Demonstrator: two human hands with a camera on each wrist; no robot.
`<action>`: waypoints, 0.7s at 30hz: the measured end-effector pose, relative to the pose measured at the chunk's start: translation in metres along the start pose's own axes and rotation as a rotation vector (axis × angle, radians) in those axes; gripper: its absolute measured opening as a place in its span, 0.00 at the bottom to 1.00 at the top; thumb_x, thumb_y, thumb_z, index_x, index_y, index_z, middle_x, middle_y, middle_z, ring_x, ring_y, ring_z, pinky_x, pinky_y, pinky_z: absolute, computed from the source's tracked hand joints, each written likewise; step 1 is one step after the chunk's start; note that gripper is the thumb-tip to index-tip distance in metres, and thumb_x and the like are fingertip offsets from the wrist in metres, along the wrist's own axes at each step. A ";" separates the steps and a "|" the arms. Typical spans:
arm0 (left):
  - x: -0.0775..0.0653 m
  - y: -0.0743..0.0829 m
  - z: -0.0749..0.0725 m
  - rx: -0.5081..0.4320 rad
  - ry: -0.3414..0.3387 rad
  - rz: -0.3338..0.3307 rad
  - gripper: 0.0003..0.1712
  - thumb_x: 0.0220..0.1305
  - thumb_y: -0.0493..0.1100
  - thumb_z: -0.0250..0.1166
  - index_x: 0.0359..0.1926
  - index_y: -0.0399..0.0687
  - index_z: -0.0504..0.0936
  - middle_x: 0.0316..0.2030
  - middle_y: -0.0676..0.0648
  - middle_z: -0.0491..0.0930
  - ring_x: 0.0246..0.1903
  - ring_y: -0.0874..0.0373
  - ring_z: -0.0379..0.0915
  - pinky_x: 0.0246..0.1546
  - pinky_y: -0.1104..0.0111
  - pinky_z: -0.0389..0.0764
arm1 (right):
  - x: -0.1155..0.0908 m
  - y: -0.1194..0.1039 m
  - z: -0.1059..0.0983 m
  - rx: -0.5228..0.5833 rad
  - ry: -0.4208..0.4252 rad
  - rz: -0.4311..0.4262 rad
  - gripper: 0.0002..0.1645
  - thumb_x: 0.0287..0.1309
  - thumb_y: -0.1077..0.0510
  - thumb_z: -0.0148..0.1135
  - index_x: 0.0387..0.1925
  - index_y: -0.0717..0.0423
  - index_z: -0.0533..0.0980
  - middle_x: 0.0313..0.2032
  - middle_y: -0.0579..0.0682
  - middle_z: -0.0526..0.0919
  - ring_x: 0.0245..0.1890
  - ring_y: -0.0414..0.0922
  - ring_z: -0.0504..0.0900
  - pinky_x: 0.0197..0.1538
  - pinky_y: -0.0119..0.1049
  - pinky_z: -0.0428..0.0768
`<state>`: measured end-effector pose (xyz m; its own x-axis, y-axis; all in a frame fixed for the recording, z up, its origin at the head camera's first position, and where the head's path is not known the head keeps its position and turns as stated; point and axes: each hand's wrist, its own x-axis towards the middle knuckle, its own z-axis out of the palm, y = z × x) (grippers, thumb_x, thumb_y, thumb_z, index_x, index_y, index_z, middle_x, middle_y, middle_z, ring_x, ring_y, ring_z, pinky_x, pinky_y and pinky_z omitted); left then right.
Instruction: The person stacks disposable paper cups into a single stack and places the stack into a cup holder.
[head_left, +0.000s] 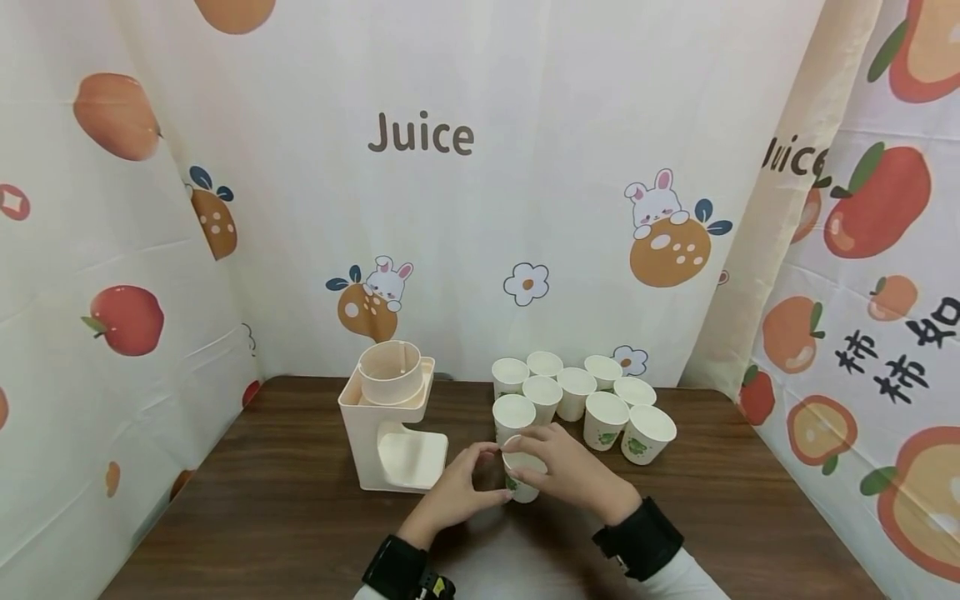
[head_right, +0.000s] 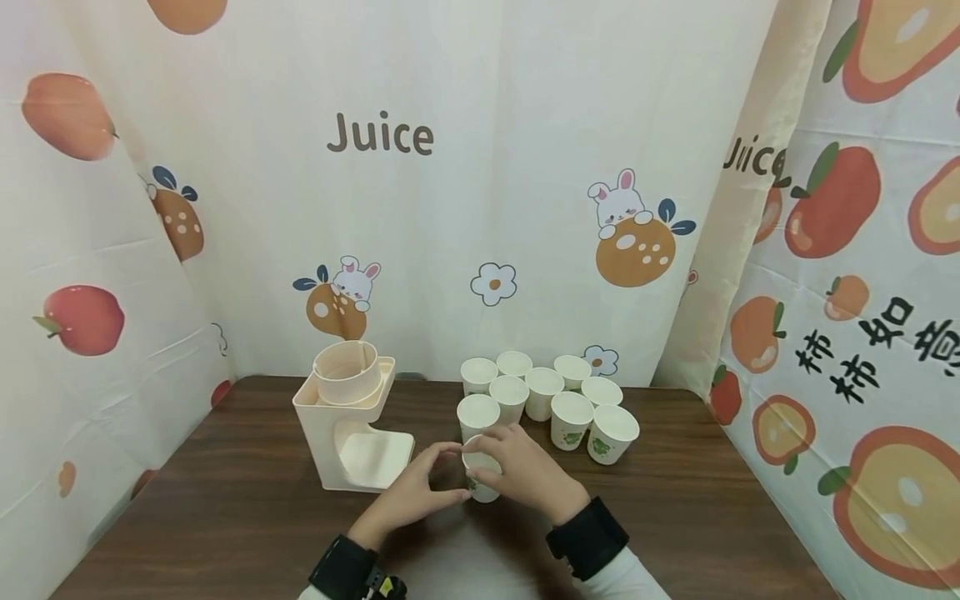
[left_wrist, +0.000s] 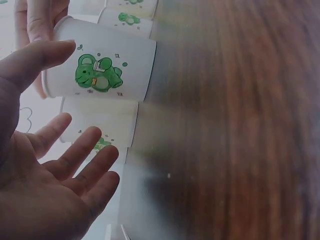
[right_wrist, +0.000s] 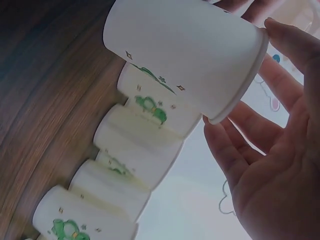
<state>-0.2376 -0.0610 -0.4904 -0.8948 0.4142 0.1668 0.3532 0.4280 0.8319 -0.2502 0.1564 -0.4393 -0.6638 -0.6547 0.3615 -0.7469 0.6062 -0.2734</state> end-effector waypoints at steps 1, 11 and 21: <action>0.000 0.000 0.000 -0.007 -0.006 -0.003 0.41 0.53 0.56 0.68 0.64 0.48 0.62 0.57 0.39 0.69 0.56 0.44 0.64 0.53 0.45 0.69 | 0.000 -0.002 0.001 0.002 0.004 -0.016 0.17 0.57 0.46 0.62 0.48 0.44 0.78 0.51 0.50 0.78 0.51 0.48 0.71 0.48 0.50 0.76; 0.005 -0.004 0.011 -0.139 -0.091 0.008 0.42 0.50 0.56 0.70 0.64 0.59 0.61 0.57 0.51 0.68 0.51 0.58 0.67 0.51 0.52 0.71 | 0.001 -0.014 0.008 0.013 -0.012 -0.094 0.19 0.57 0.45 0.61 0.49 0.43 0.77 0.55 0.52 0.75 0.53 0.50 0.70 0.50 0.51 0.75; 0.005 -0.003 0.014 -0.196 -0.084 -0.040 0.44 0.45 0.55 0.73 0.62 0.61 0.63 0.53 0.52 0.73 0.46 0.59 0.71 0.46 0.55 0.74 | -0.003 -0.023 0.008 0.014 -0.038 -0.075 0.19 0.59 0.45 0.60 0.51 0.42 0.77 0.55 0.55 0.75 0.55 0.52 0.69 0.51 0.52 0.75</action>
<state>-0.2388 -0.0488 -0.4997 -0.8783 0.4690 0.0934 0.2502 0.2843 0.9255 -0.2313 0.1405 -0.4414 -0.6069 -0.7147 0.3477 -0.7948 0.5486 -0.2595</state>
